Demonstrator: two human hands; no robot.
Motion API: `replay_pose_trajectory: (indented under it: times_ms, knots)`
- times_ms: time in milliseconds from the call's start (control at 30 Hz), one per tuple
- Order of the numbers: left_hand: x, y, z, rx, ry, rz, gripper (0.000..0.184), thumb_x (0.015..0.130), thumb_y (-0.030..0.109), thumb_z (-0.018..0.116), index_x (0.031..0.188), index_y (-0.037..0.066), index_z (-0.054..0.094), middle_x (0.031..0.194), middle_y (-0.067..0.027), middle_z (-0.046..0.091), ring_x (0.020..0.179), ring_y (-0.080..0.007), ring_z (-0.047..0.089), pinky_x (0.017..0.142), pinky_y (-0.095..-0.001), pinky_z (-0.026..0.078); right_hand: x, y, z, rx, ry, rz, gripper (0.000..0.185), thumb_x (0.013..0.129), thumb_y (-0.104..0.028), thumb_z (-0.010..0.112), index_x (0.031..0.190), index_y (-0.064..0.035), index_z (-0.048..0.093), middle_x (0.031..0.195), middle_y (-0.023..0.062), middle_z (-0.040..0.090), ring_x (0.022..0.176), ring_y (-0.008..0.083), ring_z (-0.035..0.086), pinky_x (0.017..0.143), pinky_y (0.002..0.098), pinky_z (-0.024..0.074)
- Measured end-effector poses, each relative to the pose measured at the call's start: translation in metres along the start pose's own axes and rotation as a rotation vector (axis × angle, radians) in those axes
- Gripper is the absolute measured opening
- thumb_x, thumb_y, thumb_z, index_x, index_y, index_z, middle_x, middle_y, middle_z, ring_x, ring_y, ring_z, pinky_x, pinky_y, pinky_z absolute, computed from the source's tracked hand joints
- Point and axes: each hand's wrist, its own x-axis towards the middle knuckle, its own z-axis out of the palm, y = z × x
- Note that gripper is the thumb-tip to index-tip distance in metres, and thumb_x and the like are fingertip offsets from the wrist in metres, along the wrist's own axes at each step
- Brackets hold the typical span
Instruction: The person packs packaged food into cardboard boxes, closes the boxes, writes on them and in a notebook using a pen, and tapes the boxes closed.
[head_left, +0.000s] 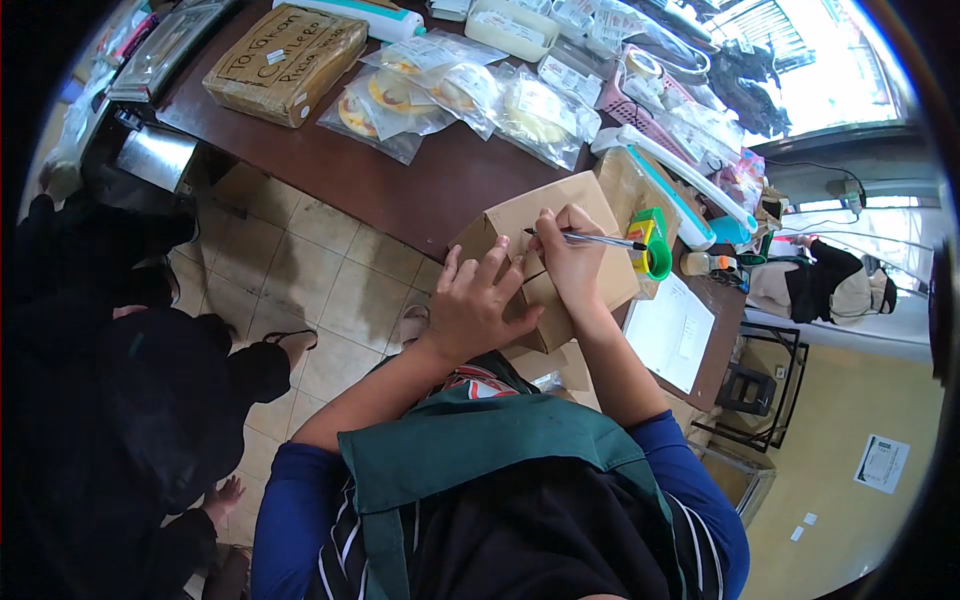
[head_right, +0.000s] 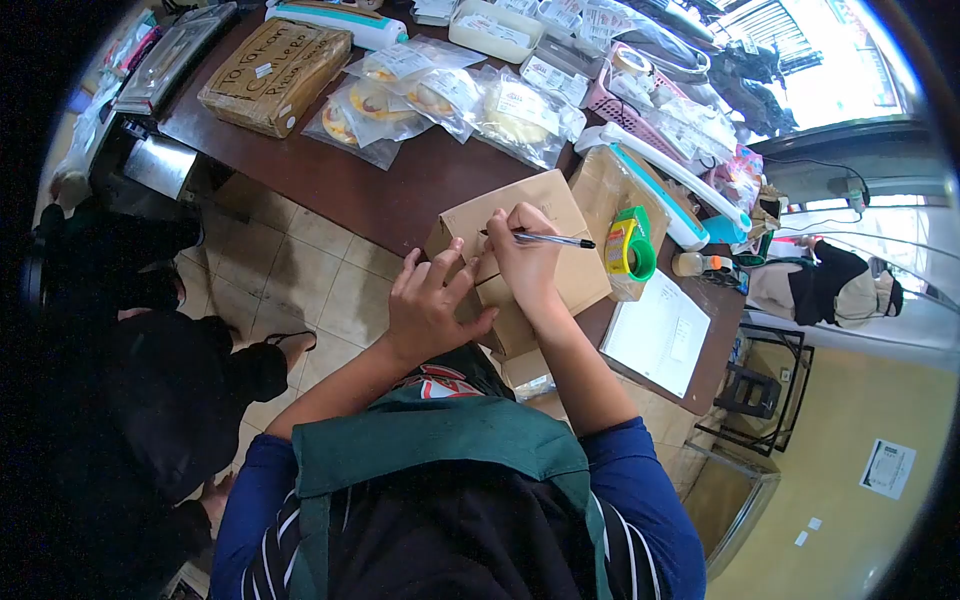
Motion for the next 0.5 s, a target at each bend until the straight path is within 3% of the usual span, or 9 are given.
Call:
replay_pose_trajectory:
  times_ms: [200,500]
  knots:
    - [0.001,-0.001,0.001,0.006,0.013,-0.001,0.052,0.068,0.048,0.067,0.103,0.010,0.063,0.116,-0.0120,0.053,0.084,-0.0256,0.061,0.088,-0.0522,0.043,0.002,0.015,-0.004,-0.145,0.011,-0.142,0.031,0.080,-0.001,0.058,0.056,-0.0029,0.038,0.050,0.0064,0.045,0.045,0.0102,0.053,0.042,0.0256,0.0369]
    - [0.000,-0.001,0.001,0.004,0.012,0.004,0.052,0.068,0.048,0.067,0.104,0.010,0.063,0.116,-0.0116,0.053,0.083,-0.0248,0.060,0.088,-0.0513,0.043,0.001,0.005,0.001,0.008,0.088,-0.041,0.032,0.080,0.000,0.057,0.056,-0.0034,0.037,0.050,0.0039,0.043,0.045,0.0096,0.048,0.041,0.0266,0.0349]
